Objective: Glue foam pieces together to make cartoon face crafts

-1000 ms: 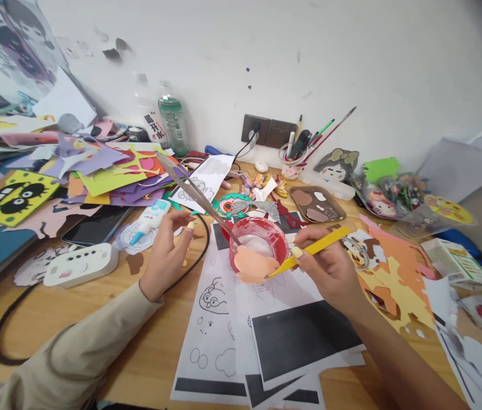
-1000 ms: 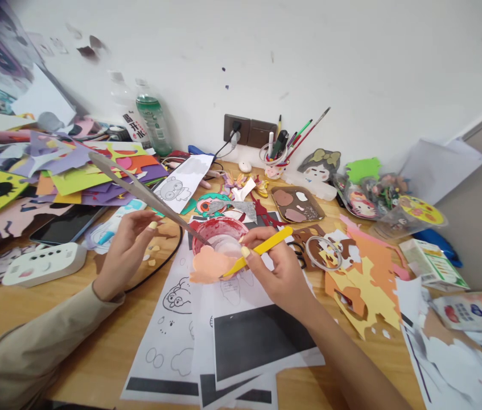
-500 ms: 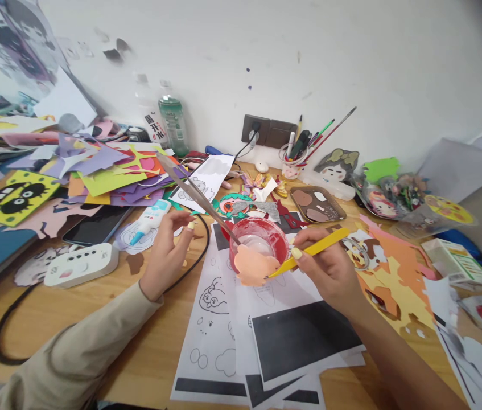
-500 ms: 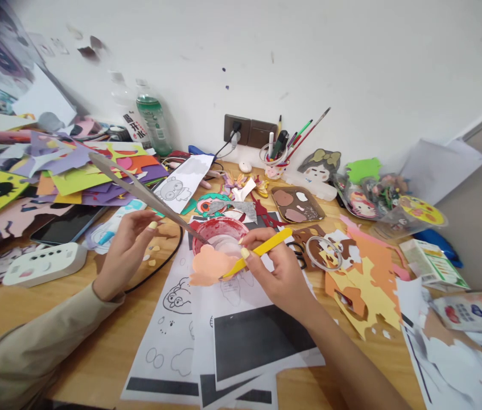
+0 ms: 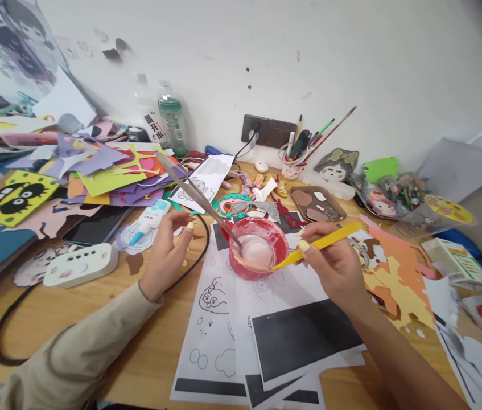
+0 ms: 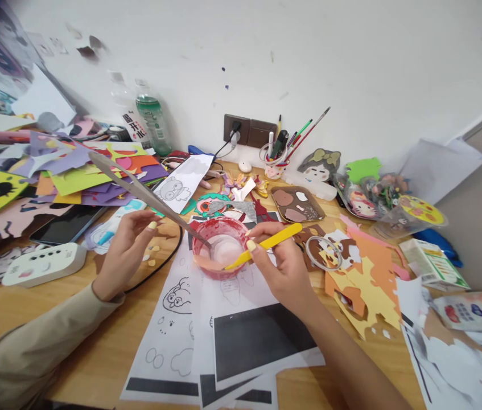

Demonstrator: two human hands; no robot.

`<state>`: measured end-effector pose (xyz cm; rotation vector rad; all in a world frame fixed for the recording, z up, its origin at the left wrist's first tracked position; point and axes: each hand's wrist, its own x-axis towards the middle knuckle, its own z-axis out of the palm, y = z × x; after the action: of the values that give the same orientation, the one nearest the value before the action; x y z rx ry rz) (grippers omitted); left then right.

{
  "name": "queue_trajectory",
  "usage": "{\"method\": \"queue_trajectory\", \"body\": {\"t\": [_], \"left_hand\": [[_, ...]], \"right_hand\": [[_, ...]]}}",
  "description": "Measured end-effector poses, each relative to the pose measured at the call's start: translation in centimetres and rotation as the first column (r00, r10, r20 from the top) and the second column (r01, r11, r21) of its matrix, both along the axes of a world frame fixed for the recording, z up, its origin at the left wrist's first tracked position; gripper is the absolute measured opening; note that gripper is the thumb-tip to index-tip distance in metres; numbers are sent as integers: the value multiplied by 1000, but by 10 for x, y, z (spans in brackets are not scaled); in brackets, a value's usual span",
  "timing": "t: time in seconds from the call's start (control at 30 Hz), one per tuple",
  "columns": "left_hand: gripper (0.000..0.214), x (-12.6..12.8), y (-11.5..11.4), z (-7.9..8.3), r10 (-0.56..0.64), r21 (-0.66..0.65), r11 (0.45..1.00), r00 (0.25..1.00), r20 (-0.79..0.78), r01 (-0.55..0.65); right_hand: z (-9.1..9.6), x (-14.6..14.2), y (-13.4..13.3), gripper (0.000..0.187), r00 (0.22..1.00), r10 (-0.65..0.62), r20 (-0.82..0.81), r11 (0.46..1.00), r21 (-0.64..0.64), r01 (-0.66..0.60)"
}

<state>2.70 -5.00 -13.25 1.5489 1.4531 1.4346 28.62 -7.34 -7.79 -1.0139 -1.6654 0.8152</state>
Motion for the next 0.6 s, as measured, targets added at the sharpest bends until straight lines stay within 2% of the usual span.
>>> {"method": "queue_trajectory", "body": {"t": [0.27, 0.6], "left_hand": [[24, 0, 1, -1, -5, 7, 1000, 1000, 7, 5], [23, 1, -1, 0, -1, 7, 1000, 1000, 10, 1]], "right_hand": [[1, -2, 12, 11, 976, -143, -167, 989, 21, 149], [-1, 1, 17, 12, 945, -239, -222, 970, -20, 241]]}}
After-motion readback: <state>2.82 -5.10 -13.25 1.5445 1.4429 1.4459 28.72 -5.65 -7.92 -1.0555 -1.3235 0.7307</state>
